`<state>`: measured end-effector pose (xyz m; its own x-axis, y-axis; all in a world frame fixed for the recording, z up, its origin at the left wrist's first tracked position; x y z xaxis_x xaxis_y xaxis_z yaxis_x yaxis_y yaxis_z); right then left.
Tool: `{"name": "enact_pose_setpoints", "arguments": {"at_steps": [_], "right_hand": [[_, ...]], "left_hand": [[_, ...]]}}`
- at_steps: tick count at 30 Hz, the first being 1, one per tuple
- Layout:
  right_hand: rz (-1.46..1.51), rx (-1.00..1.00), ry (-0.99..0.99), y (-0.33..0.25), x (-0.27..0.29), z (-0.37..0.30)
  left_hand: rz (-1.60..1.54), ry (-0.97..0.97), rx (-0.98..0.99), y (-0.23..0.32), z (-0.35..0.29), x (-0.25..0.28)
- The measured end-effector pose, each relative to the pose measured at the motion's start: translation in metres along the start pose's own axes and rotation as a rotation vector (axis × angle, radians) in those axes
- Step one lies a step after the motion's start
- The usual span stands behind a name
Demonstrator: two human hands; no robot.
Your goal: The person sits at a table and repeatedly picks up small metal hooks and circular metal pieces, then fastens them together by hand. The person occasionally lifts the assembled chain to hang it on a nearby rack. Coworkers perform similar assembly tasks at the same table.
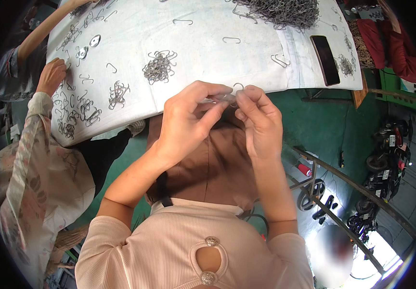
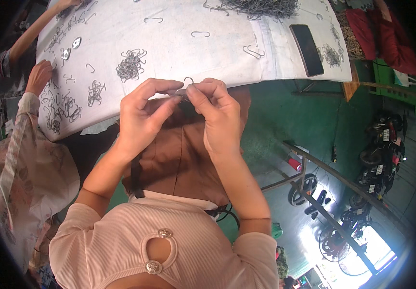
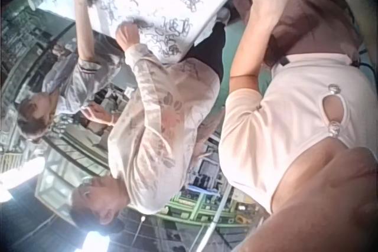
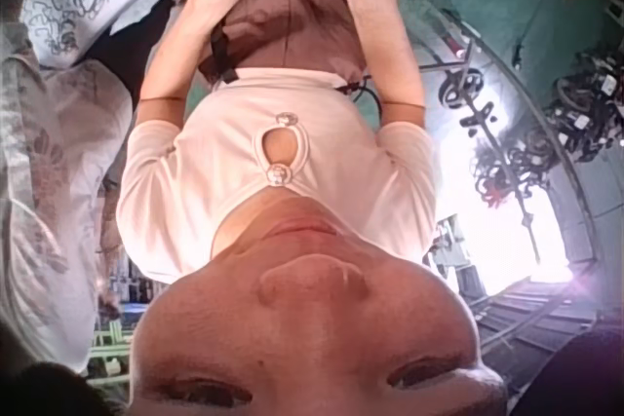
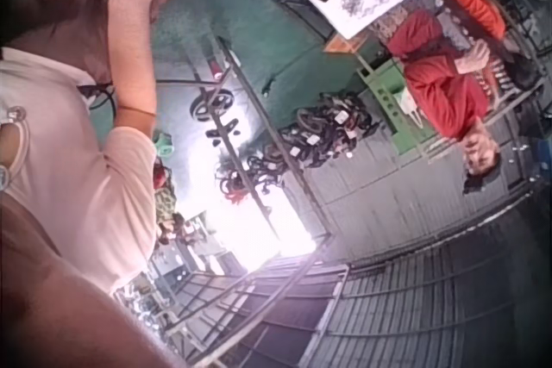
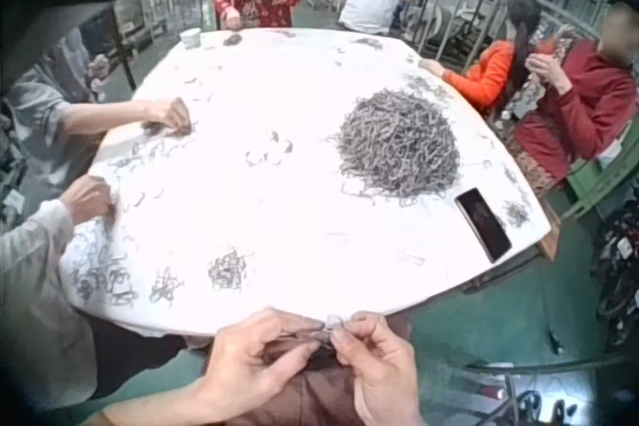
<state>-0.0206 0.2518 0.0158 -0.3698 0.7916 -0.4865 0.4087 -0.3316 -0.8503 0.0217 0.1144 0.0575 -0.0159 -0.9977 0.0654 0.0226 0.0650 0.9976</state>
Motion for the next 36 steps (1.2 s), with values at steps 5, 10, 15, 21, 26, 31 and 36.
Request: {"name": "enact_pose_setpoints", "arguments": {"at_steps": [5,10,15,21,26,31,36], "right_hand": [[-0.287,0.231,0.107,-0.018,-0.007,-0.009],[-0.43,0.387,0.126,-0.034,-0.009,-0.02],[-0.452,0.407,0.115,-0.036,-0.003,-0.022],[-0.498,0.393,0.142,-0.038,0.0,-0.023],[-0.479,0.351,0.153,-0.025,0.004,-0.019],[-0.523,0.345,0.148,-0.02,0.004,-0.016],[-0.606,0.359,0.16,-0.022,0.002,-0.016]], "left_hand": [[-0.014,0.028,-0.104,0.003,-0.002,0.001],[0.694,0.277,-0.157,-0.029,0.085,0.11],[1.203,0.446,-0.068,-0.071,0.173,0.186],[1.088,0.346,0.038,-0.067,0.185,0.188],[0.347,0.093,0.081,-0.047,0.092,0.09],[0.003,-0.044,0.088,-0.025,0.031,0.013],[0.059,-0.053,0.039,-0.011,0.02,0.002]]}}
Point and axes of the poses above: each hand's wrist, its own z-axis towards the middle knuckle, its own x-axis out of the back of the hand, y = z × x, the point moved 10 cm from there along z, towards the middle knuckle, and after that the axes turned 15 degrees about -y, right-handed, at the moved point
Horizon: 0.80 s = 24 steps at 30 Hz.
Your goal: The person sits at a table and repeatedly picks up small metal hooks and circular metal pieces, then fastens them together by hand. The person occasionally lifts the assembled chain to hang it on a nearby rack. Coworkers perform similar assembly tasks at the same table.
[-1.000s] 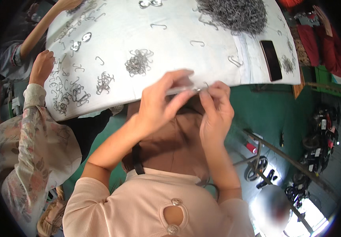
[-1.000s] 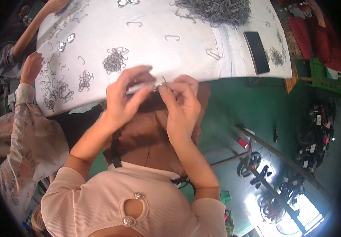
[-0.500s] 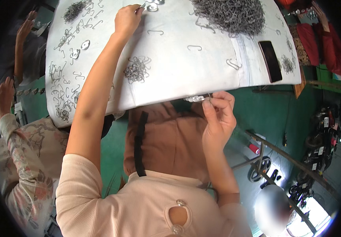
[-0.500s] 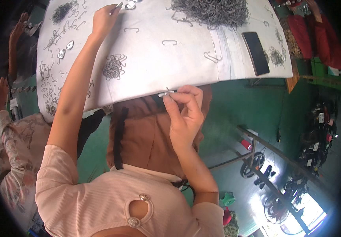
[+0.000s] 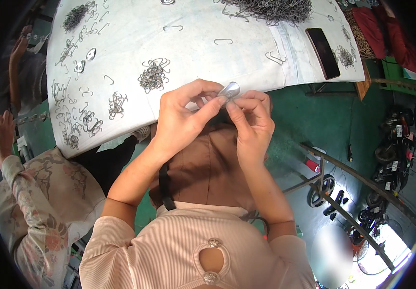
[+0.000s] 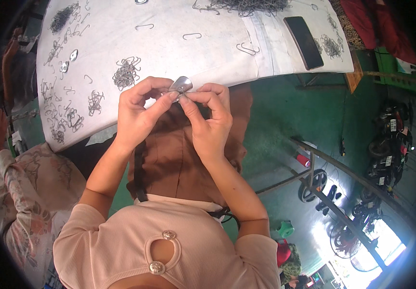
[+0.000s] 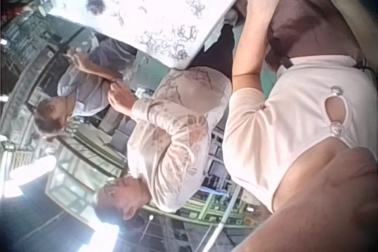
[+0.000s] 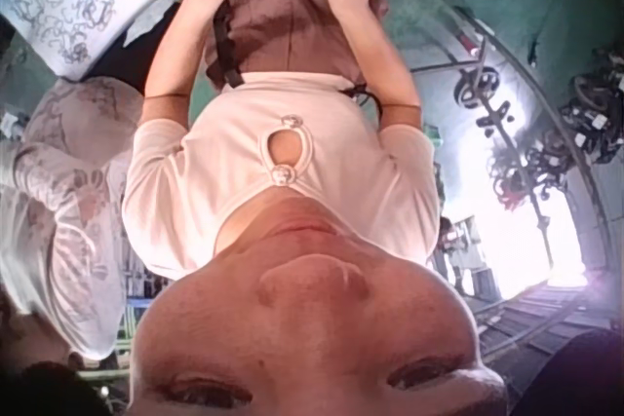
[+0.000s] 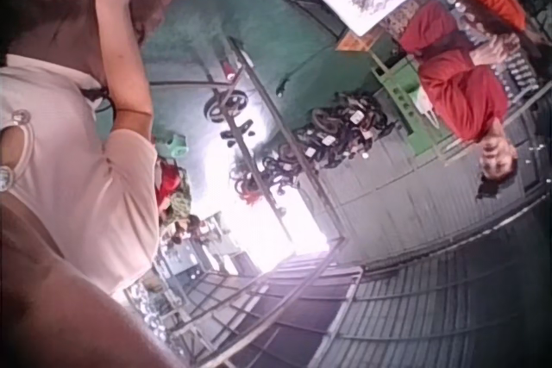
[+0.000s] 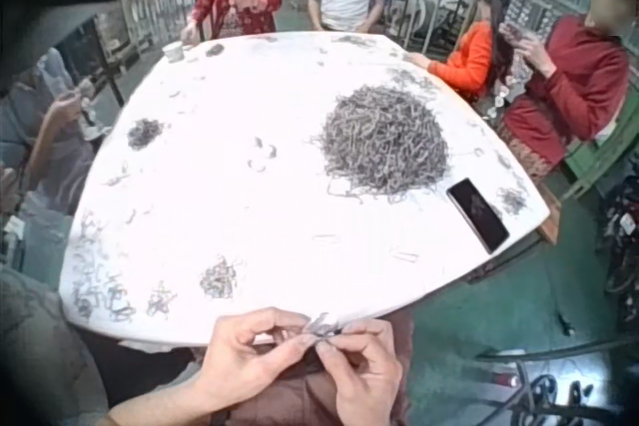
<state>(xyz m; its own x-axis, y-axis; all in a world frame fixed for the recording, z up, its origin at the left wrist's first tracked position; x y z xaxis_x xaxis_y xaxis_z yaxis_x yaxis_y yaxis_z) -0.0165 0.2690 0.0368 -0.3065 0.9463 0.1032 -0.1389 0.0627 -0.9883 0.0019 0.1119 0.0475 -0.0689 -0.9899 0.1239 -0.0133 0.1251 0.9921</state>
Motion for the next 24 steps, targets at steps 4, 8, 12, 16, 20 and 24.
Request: {"name": "enact_pose_setpoints", "arguments": {"at_steps": [4,8,12,16,20,24], "right_hand": [[-0.198,0.038,-0.059,-0.008,-0.001,0.002],[-0.306,-0.042,-0.007,-0.014,0.023,0.024],[-0.509,0.104,-0.296,0.012,0.014,0.109],[-1.0,0.005,-0.538,0.05,-0.028,0.181],[-1.253,-0.045,-0.779,0.066,-0.058,0.19],[-0.963,0.0,-0.681,0.046,-0.042,0.166]], "left_hand": [[0.183,0.031,-0.08,0.014,-0.005,0.004],[0.199,0.074,-0.038,0.009,-0.015,0.01],[0.157,0.062,-0.06,0.009,-0.021,0.007],[0.127,0.077,-0.094,0.008,-0.021,0.008],[0.066,0.08,-0.062,0.001,-0.024,0.012],[0.043,0.08,-0.06,-0.003,-0.024,0.012]]}}
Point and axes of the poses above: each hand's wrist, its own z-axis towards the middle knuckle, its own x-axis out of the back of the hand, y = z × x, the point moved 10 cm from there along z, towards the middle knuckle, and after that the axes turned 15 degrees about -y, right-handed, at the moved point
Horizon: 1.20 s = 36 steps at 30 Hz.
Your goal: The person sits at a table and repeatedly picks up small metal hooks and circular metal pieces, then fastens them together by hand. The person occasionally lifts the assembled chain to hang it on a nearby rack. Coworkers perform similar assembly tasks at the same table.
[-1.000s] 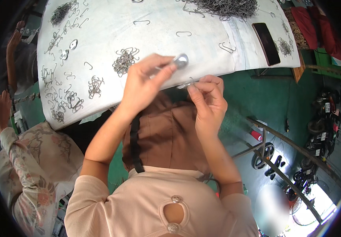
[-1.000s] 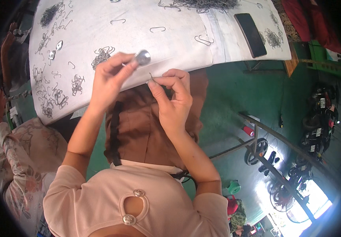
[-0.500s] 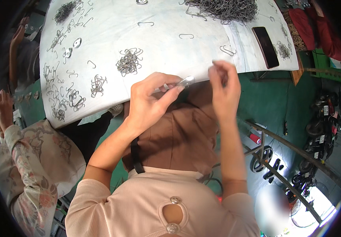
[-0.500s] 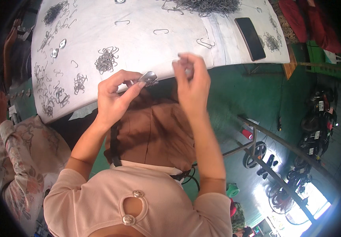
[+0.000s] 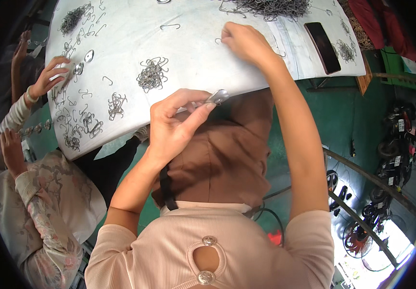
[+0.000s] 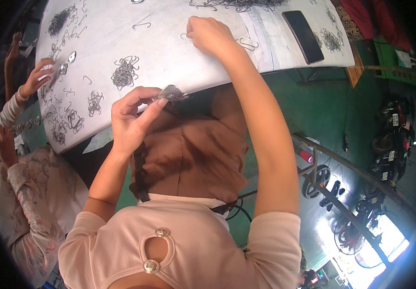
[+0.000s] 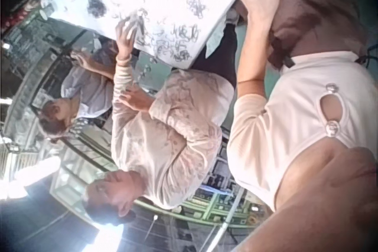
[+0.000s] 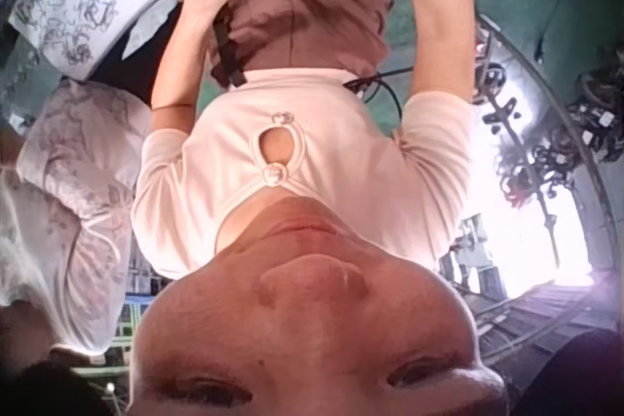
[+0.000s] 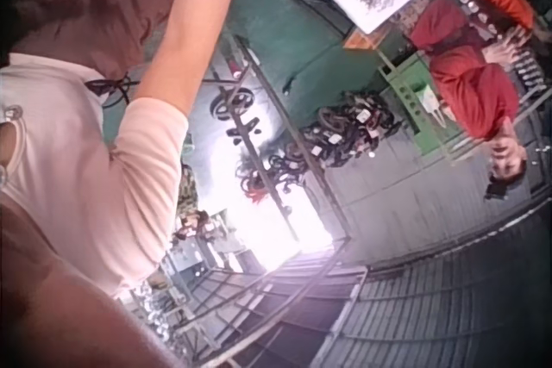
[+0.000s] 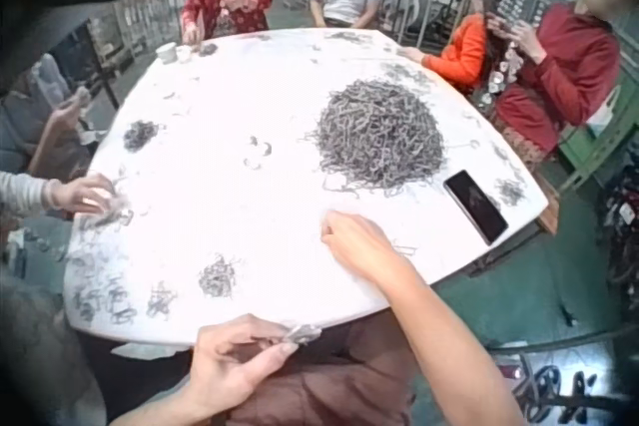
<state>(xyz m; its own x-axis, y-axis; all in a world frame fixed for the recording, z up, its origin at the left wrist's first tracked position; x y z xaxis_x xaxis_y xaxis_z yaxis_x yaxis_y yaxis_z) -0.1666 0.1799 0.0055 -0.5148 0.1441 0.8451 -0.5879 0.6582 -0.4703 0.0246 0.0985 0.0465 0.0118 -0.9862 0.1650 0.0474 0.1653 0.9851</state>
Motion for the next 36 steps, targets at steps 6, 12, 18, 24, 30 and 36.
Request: {"name": "enact_pose_setpoints", "arguments": {"at_steps": [6,12,18,24,30,36], "right_hand": [[1.153,-0.026,0.172,-0.023,0.002,-0.115],[1.616,-0.005,0.257,-0.041,-0.035,-0.156],[1.581,0.011,0.375,-0.038,-0.039,-0.151],[1.39,0.025,0.549,-0.041,-0.023,-0.159],[1.095,0.031,0.661,-0.049,-0.008,-0.169],[0.865,0.119,0.712,-0.06,0.002,-0.18]], "left_hand": [[-0.057,0.003,0.047,-0.005,0.003,-0.005],[-0.008,0.009,0.056,0.002,0.006,-0.009],[-0.005,0.014,-0.031,0.007,0.007,-0.013],[0.031,0.0,-0.148,0.019,0.014,-0.012],[0.061,-0.131,-0.289,0.022,0.024,-0.019],[0.567,0.254,-0.202,-0.036,0.149,0.098]]}}
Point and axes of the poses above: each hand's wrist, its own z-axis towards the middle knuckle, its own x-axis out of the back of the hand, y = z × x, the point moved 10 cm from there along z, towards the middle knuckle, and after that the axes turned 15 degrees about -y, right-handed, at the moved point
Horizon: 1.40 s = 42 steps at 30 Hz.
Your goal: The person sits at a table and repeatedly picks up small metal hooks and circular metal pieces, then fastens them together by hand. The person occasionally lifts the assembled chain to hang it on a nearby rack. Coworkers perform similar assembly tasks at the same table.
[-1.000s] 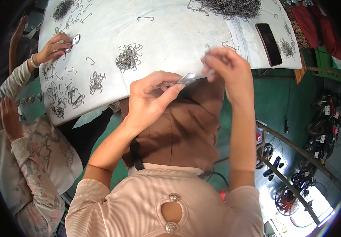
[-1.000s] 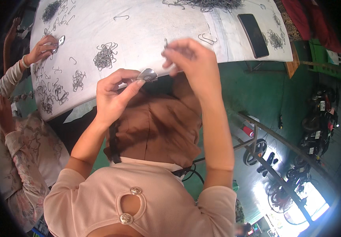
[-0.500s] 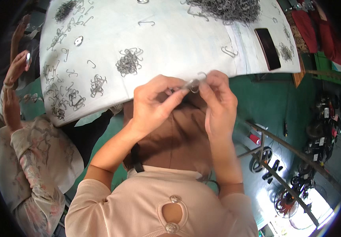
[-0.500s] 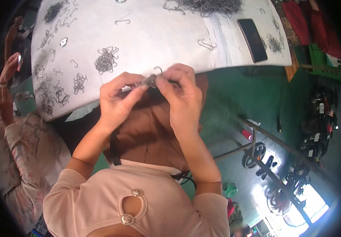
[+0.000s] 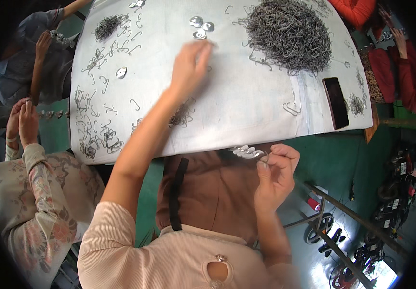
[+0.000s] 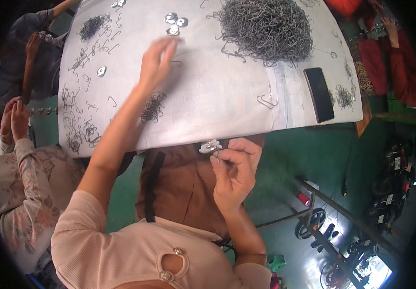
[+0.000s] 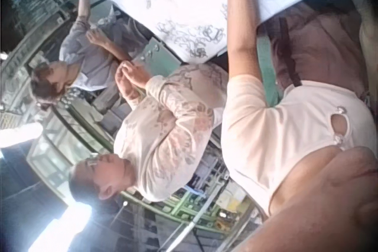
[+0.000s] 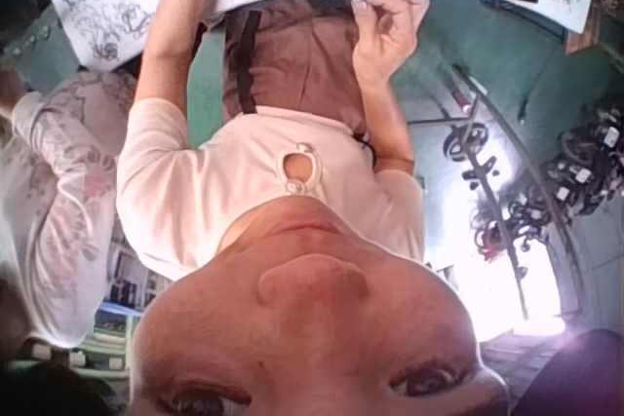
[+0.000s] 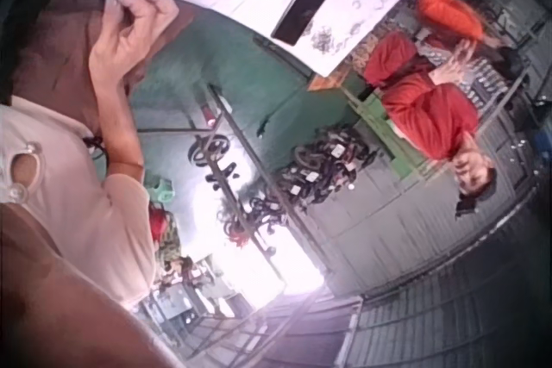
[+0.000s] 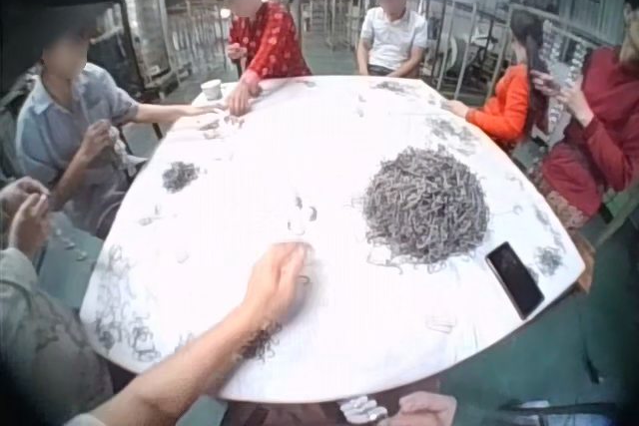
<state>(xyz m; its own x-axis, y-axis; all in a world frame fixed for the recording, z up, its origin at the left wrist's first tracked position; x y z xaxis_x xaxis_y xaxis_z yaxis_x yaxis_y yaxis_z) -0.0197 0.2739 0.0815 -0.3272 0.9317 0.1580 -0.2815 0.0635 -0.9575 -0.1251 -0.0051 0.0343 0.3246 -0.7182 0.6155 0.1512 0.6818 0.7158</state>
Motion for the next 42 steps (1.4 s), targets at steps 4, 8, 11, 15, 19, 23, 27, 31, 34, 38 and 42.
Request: {"name": "enact_pose_setpoints", "arguments": {"at_steps": [4,8,11,15,19,23,27,31,34,38,42], "right_hand": [[0.002,-0.017,-0.005,0.005,0.005,-0.003],[0.034,-0.031,-0.003,0.005,0.002,-0.008],[0.045,-0.024,-0.006,0.008,0.002,-0.006],[0.003,0.0,-0.054,0.002,0.0,-0.003],[-0.025,0.018,-0.063,0.003,-0.002,-0.008],[-0.015,0.021,-0.053,0.0,-0.005,-0.011],[-0.028,0.042,-0.066,-0.002,-0.009,-0.014],[0.013,0.012,-0.048,0.005,-0.007,-0.02],[-0.013,0.009,-0.032,0.008,-0.006,-0.02],[0.006,-0.038,-0.021,0.015,-0.009,-0.022],[-0.112,-0.024,-0.029,0.012,-0.007,-0.02]], "left_hand": [[0.351,0.061,0.087,-0.088,0.093,-0.013],[0.384,-0.159,0.015,-0.082,0.099,-0.044],[0.253,-0.228,-0.118,-0.05,0.059,-0.061],[0.232,-0.253,0.025,-0.033,0.028,-0.047],[0.614,-0.156,0.069,-0.028,0.027,-0.032],[0.721,-0.133,0.036,-0.026,0.034,-0.037],[0.331,-0.283,0.139,-0.058,0.052,-0.046],[0.045,-0.305,0.122,-0.012,0.045,-0.047],[-0.219,-0.366,0.131,0.032,0.006,-0.048],[-0.559,-0.544,0.184,0.101,-0.074,-0.042],[-0.694,-0.555,0.293,0.126,-0.106,-0.036]]}}
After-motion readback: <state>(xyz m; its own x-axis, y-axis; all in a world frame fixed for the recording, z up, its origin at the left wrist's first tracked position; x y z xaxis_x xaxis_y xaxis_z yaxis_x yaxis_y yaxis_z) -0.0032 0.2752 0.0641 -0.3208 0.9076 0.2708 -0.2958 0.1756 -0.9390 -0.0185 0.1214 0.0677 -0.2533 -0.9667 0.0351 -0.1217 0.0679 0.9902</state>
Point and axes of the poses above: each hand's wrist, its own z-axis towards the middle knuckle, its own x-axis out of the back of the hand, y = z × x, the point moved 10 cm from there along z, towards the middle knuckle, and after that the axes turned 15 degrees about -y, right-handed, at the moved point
